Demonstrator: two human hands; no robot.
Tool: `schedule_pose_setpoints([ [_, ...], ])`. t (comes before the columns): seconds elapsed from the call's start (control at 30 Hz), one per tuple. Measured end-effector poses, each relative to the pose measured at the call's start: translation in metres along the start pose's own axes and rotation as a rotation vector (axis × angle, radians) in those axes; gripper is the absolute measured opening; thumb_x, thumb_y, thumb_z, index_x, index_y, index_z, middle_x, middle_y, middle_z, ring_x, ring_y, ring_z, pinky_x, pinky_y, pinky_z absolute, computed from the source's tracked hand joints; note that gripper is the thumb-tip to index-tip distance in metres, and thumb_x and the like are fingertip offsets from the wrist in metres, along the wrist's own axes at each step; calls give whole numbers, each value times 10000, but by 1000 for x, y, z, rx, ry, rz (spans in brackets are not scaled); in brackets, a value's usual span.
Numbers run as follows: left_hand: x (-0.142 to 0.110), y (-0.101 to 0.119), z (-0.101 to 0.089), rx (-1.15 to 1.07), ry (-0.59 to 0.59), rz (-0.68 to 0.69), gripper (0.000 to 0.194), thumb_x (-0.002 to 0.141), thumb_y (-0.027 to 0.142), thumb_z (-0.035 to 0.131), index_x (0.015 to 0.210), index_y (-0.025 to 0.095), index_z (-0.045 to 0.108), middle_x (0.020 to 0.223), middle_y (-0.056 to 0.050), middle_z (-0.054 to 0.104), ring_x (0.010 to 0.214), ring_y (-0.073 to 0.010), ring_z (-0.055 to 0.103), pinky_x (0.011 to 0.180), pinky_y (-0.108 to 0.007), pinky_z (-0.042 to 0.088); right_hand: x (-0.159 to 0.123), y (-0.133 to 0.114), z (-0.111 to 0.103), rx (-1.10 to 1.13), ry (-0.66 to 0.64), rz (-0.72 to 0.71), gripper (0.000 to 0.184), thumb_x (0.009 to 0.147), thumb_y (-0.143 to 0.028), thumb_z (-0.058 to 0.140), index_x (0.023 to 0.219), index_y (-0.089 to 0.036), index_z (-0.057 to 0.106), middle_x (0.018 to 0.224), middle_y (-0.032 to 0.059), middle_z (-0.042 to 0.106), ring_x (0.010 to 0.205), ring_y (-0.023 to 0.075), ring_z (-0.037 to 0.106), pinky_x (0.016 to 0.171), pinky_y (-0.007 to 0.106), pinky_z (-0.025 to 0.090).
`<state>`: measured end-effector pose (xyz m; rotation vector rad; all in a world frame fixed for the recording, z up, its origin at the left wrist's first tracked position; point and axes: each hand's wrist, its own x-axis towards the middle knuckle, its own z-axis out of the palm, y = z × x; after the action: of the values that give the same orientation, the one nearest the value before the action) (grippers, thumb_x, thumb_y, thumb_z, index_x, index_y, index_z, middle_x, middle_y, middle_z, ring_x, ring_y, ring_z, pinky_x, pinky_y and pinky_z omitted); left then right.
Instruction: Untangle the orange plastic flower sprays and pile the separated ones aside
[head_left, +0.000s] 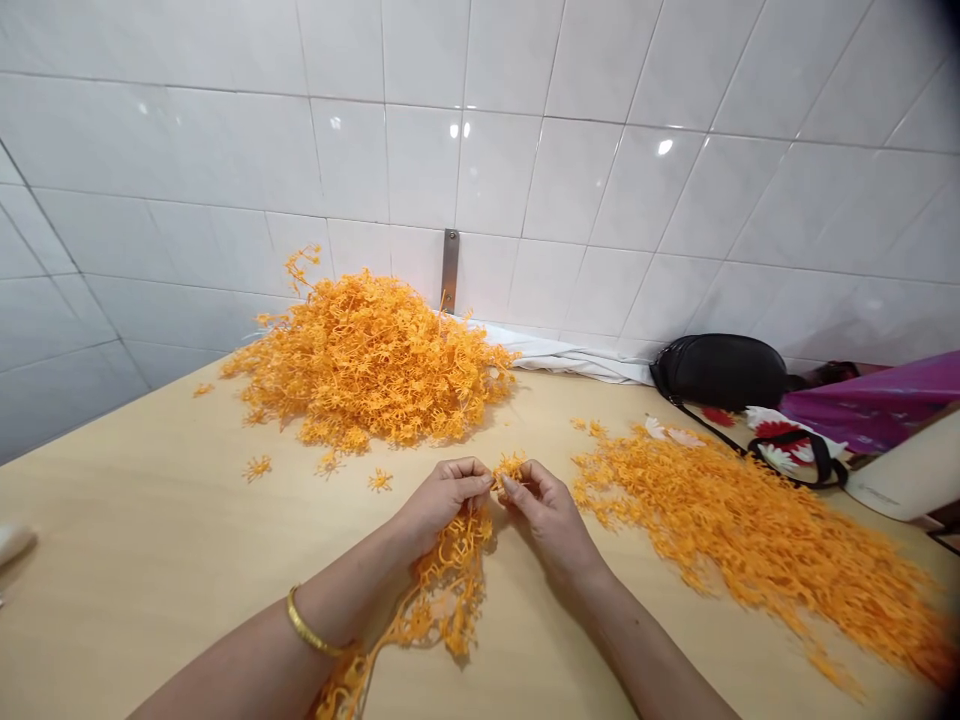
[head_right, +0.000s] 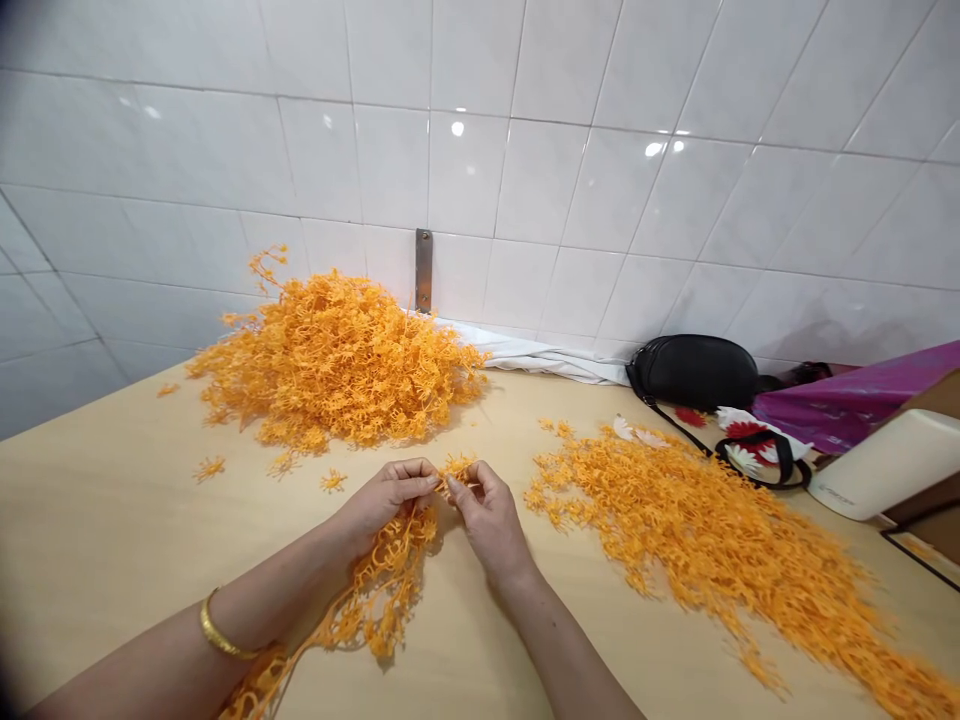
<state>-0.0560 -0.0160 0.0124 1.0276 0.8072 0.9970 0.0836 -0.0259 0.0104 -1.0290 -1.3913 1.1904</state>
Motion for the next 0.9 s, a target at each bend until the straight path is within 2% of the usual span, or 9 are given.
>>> schedule_pose_setpoints([
  [0.17,1,-1,-3,-64,-2,-8,213,641,270,606,587,149,440,448,55,395,366,-39,339,389,-167,250,0,-1,1,185,12,91,225,692,-367,586,782,-194,474,565,-63,448,507,75,428,524,216,344],
  [0.3,3,-2,-7,-56,4,10,202,655,272,599,595,138,460,473,42,424,377,-33,349,384,-159,244,-1,-2,-1,266,-13,163,389,606,-305,677,931,-203,489,618,-67,461,530,65,443,524,202,337],
  [0.37,4,-2,-9,-65,10,27,194,655,272,600,603,134,473,485,36,442,387,-34,364,390,-159,255,-1,-3,-1,288,-41,206,432,583,-298,696,953,-198,497,620,-64,464,524,61,440,503,195,318],
  [0.47,5,-3,-10,-94,9,21,183,651,267,601,612,136,478,483,38,449,388,-40,383,402,-166,284,-2,-6,0,278,-49,232,388,579,-336,693,896,-176,538,599,-52,481,499,59,419,477,196,292],
  [0.67,2,0,-6,-91,-3,-25,183,635,246,619,604,135,478,463,43,436,374,-40,379,391,-162,273,-2,-4,2,177,-12,146,270,619,-401,641,661,-159,529,542,-52,440,481,61,365,455,201,253],
  [0.8,2,-1,-7,-115,-55,-60,179,617,233,632,603,136,483,448,49,424,357,-36,354,380,-163,264,0,-2,-1,55,40,107,261,689,-415,560,640,-171,480,539,-46,407,502,79,358,449,207,252],
  [0.9,4,-3,-9,-142,-81,-70,188,605,243,645,613,139,489,446,48,425,368,-40,359,389,-164,270,0,-4,-5,-163,72,-20,237,751,-382,482,630,-181,450,550,-39,389,519,95,352,479,224,282],
])
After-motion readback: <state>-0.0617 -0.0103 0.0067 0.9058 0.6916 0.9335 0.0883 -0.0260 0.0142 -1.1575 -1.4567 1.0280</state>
